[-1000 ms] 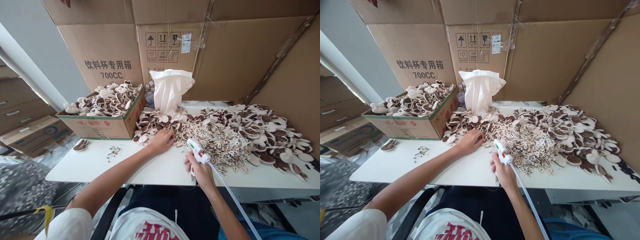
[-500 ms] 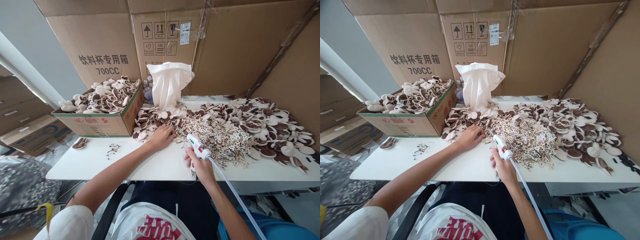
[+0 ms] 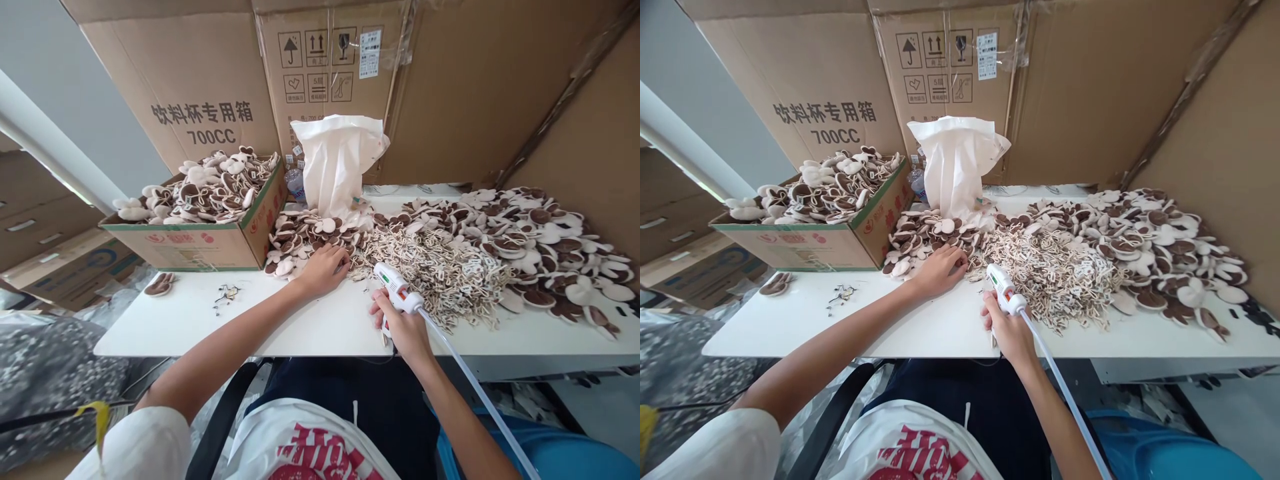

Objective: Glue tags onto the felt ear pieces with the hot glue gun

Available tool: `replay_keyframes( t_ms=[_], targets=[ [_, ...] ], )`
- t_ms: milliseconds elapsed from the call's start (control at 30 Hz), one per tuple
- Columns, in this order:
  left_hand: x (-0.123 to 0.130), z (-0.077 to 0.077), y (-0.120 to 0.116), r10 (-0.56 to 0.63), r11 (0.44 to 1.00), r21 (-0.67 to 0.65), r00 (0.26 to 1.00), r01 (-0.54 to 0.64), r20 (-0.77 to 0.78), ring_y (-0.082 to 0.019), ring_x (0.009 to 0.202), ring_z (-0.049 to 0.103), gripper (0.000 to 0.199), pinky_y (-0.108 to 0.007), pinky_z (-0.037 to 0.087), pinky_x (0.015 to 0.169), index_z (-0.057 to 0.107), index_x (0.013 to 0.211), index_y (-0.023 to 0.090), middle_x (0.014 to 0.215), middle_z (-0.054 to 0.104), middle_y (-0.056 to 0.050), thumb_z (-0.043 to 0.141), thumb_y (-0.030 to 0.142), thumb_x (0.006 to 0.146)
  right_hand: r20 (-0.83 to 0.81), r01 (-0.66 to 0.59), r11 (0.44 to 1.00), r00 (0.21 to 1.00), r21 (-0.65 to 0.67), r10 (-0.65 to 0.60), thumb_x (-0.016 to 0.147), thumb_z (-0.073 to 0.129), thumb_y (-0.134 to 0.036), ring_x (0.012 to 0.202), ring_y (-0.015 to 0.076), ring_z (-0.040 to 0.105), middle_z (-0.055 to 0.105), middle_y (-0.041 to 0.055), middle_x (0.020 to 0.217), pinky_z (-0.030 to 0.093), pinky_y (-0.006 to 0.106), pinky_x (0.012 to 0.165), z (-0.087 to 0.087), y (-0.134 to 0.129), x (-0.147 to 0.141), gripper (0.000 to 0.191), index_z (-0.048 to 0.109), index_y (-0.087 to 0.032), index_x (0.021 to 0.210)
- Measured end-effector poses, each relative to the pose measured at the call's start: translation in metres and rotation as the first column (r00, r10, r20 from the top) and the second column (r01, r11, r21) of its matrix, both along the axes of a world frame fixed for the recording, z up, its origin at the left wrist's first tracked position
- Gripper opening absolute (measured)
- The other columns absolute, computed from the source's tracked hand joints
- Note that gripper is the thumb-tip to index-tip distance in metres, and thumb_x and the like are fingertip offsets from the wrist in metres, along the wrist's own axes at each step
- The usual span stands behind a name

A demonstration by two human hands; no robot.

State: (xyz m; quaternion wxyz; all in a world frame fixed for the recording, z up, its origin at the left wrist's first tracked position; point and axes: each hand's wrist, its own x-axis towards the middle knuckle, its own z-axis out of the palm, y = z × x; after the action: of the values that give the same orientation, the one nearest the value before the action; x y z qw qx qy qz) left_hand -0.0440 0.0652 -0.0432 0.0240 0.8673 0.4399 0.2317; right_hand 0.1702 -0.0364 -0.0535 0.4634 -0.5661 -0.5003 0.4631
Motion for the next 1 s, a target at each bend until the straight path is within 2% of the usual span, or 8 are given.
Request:
replay_keyframes(
  t_ms=[433,567,767,1000],
  targets=[
    [0.0014,-0.0011,0.0005,0.004,1.000,-0.020,1.000,-0.004,0.003,-0.025,0.097,0.057,0.009,-0.039,0.045,0.090,0.060,0.103,0.021,0.102,0.067,-0.007,0.052,0.024,0.103,0.001,0.001,1.000,1.000,-0.001,-0.001,0.089,0.066,-0.057,0.049,0.0151,0.059,0.067,0.0010,0.063,0.050,0.027,0.051,0.0070,-0.0021,-0.0006,0.037,0.066,-0.020,0.084],
    [0.0022,-0.0011,0.0010,0.012,1.000,-0.009,1.000,-0.012,-0.011,-0.025,0.095,0.058,0.008,-0.038,0.046,0.087,0.060,0.102,0.021,0.100,0.068,-0.007,0.052,0.024,0.103,-0.005,-0.016,1.000,1.000,0.007,0.016,0.090,0.066,-0.058,0.053,0.0158,0.061,0.068,0.0018,0.067,0.052,0.028,0.054,0.0047,-0.0011,0.0011,0.038,0.066,-0.021,0.086],
    [0.0035,-0.0004,0.0009,0.021,1.000,0.008,0.999,-0.021,-0.026,-0.025,0.095,0.057,0.007,-0.038,0.045,0.084,0.059,0.102,0.021,0.098,0.068,-0.007,0.053,0.024,0.103,-0.012,-0.016,1.000,1.000,0.006,0.017,0.090,0.066,-0.061,0.052,0.0147,0.060,0.070,0.0027,0.071,0.050,0.025,0.049,0.0012,0.0003,0.0028,0.041,0.067,-0.021,0.087],
    [0.0041,-0.0001,0.0018,0.009,1.000,-0.007,1.000,-0.009,-0.016,-0.025,0.096,0.057,0.008,-0.037,0.045,0.083,0.059,0.101,0.021,0.097,0.068,-0.007,0.053,0.025,0.103,-0.024,-0.001,0.999,1.000,-0.034,0.000,0.088,0.067,-0.060,0.051,0.0141,0.059,0.068,0.0015,0.066,0.048,0.023,0.046,0.0092,-0.0015,0.0017,0.041,0.067,-0.019,0.088]
  ],
)
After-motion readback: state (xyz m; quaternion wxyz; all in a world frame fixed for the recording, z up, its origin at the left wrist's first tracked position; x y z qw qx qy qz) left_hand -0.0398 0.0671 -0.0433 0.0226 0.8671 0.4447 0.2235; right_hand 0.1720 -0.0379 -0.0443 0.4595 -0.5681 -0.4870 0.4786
